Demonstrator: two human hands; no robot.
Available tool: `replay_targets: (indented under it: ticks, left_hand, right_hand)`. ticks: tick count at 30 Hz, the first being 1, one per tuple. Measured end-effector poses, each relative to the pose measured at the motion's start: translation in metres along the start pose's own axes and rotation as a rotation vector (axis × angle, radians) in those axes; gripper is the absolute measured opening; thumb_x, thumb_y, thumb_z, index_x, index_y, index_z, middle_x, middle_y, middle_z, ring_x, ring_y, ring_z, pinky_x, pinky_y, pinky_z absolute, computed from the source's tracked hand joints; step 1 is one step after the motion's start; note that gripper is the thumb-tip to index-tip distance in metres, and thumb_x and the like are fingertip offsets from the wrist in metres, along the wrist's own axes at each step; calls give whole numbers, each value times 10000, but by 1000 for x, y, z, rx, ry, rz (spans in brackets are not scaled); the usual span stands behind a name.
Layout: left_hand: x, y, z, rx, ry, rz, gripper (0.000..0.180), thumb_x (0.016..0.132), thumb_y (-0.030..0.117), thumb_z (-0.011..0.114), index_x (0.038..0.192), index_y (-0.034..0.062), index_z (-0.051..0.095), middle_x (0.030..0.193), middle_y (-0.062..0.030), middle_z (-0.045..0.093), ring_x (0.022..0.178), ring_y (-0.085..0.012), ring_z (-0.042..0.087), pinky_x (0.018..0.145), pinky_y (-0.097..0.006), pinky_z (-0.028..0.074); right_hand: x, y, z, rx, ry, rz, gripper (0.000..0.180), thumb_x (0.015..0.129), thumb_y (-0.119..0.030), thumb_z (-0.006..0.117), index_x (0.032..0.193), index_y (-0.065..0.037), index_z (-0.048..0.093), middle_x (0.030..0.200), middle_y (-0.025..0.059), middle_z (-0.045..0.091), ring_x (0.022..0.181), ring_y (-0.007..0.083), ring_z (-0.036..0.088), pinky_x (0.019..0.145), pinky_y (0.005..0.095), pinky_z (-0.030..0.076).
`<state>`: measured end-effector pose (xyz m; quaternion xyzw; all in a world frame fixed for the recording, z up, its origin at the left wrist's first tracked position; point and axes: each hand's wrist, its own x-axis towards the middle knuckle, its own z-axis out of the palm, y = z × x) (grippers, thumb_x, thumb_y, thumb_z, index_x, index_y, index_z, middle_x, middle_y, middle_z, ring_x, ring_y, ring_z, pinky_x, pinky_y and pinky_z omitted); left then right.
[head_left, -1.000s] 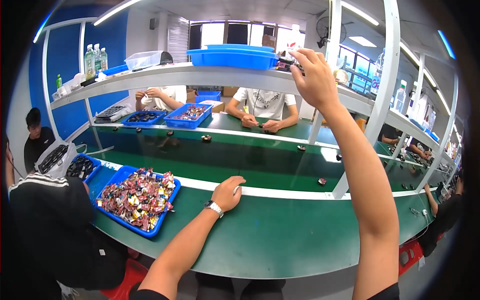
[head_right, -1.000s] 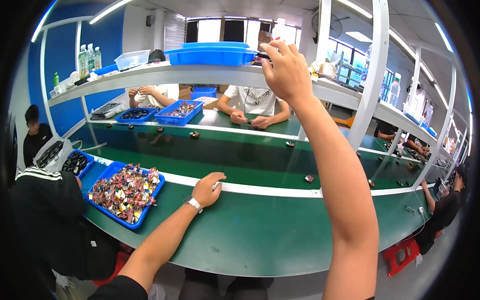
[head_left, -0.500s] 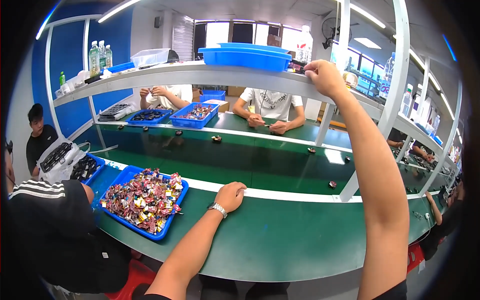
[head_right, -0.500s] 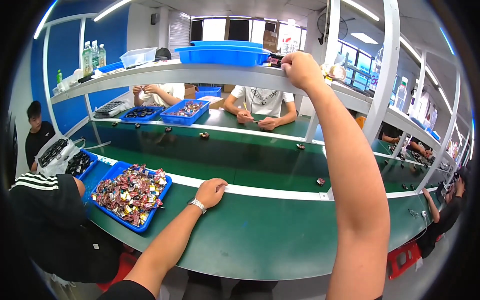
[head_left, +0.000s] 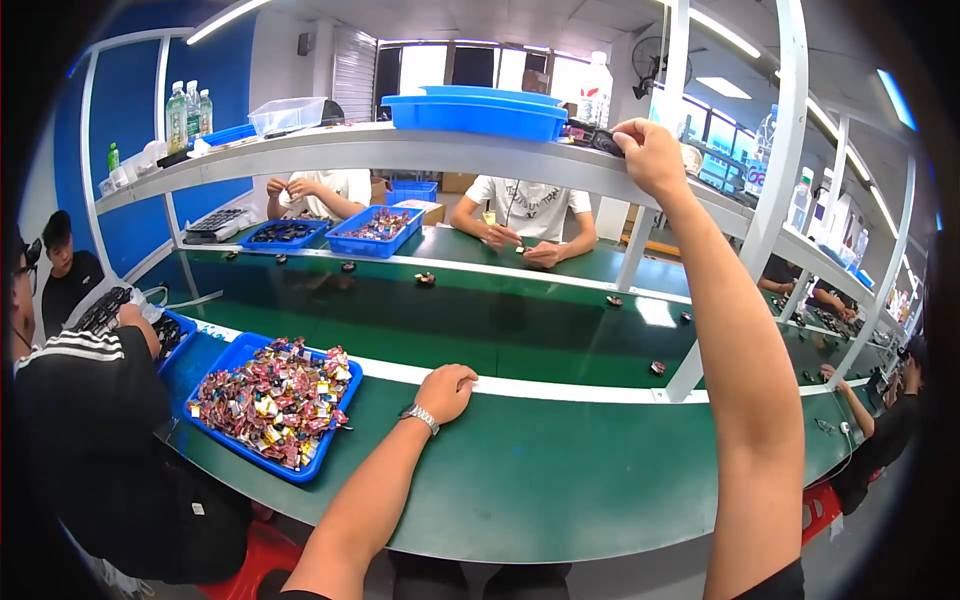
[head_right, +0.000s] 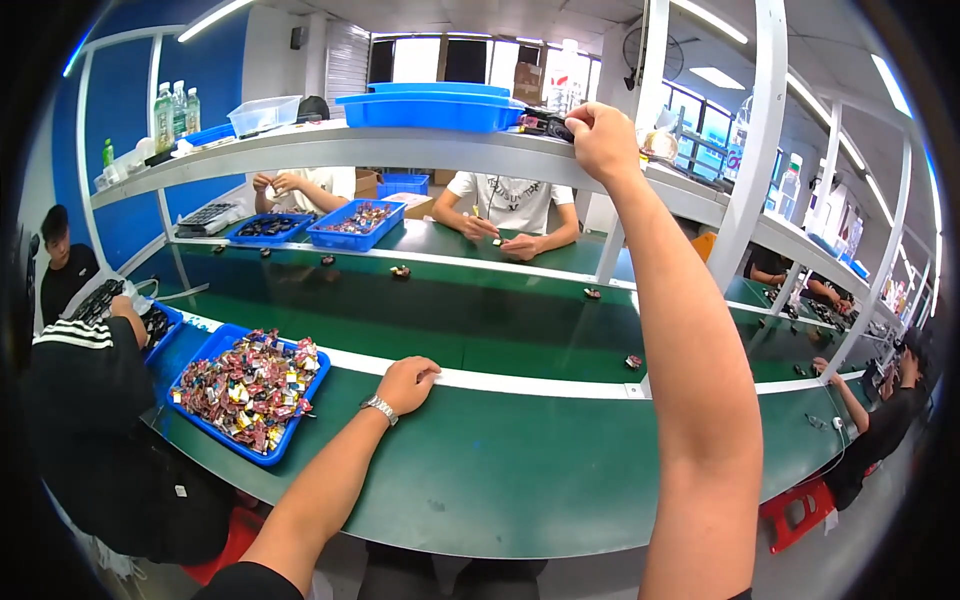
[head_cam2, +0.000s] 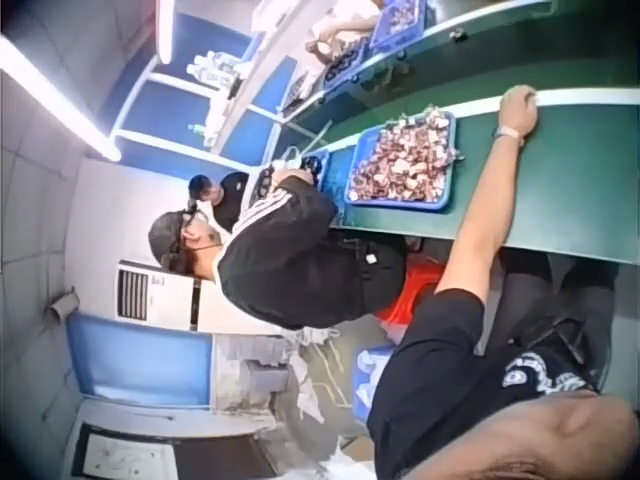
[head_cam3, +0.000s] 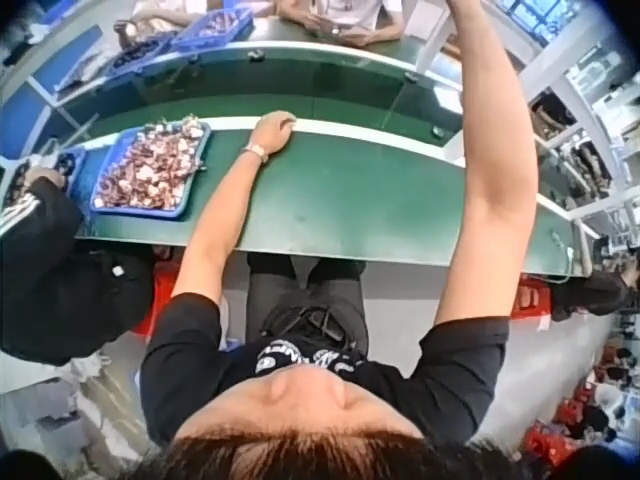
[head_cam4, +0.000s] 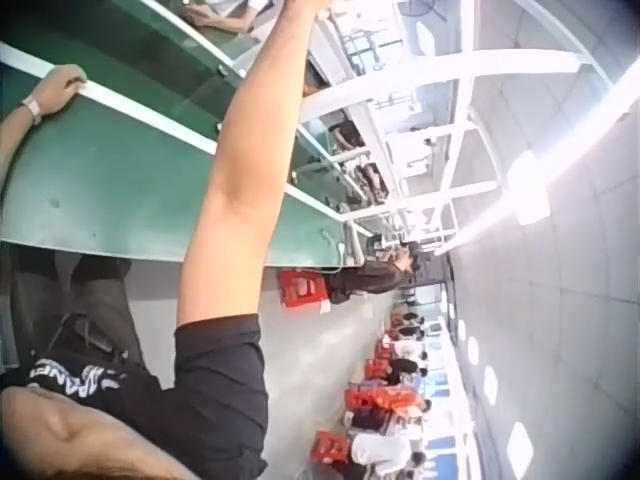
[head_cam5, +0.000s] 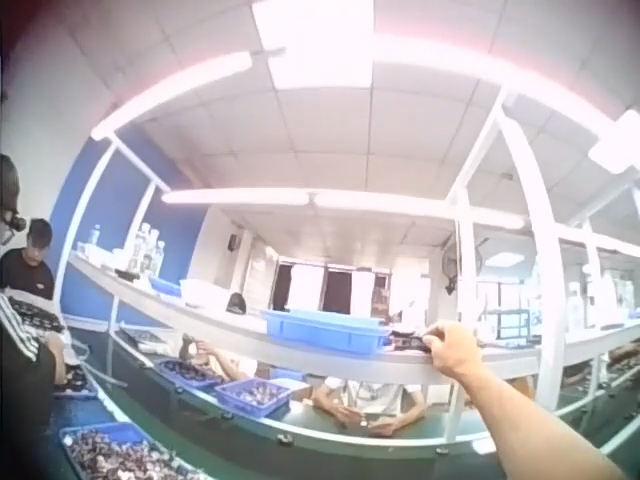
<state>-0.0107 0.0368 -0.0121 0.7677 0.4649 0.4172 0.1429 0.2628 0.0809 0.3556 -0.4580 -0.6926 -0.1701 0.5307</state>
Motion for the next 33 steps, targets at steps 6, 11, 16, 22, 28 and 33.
replay_targets:
  ticks: [6,11,16,22,28,33]
  left_hand:
    - [3,1,1,-3,-19,12,141,846,113,572,897,70,696,835,-95,659,855,-286,603,782,-406,489]
    - [0,-1,-4,28,-25,-2,138,846,112,573,892,71,696,836,-90,658,857,-281,600,786,-405,487]
    - [1,-3,2,5,-25,41,135,846,109,576,907,71,691,847,-91,660,852,-286,596,780,-410,485]
    - [0,1,-3,-5,-11,6,141,857,116,609,943,47,696,888,-117,688,819,-258,643,762,-364,509]
    - [4,35,6,-790,-197,-195,309,936,140,584,1209,-5,599,1077,-91,677,932,-186,666,824,-322,544]
    - [-4,57,11,-1391,-460,-270,477,961,207,573,1373,-3,455,1244,-114,590,1035,-198,634,868,-348,547]
  right_hand:
    - [8,19,-3,235,-6,145,166,866,-169,658,960,-47,722,852,77,723,784,156,663,755,296,502]
    - [-6,-3,-12,262,120,47,182,873,-181,676,990,-48,720,832,64,709,755,128,636,720,281,488]
    - [-17,-6,-21,362,222,-99,132,861,-149,701,982,-107,729,949,49,711,884,148,614,794,312,456]
    - [-135,-47,-37,-8,353,-556,115,791,-30,712,895,-77,696,979,92,665,962,270,584,861,369,434]
    - [-296,-33,31,45,122,-457,210,691,-10,722,881,-91,680,961,12,657,900,225,601,815,364,458]
    - [-332,-26,53,34,1,-446,234,729,-27,663,946,-113,682,1028,10,653,969,223,595,836,379,455]
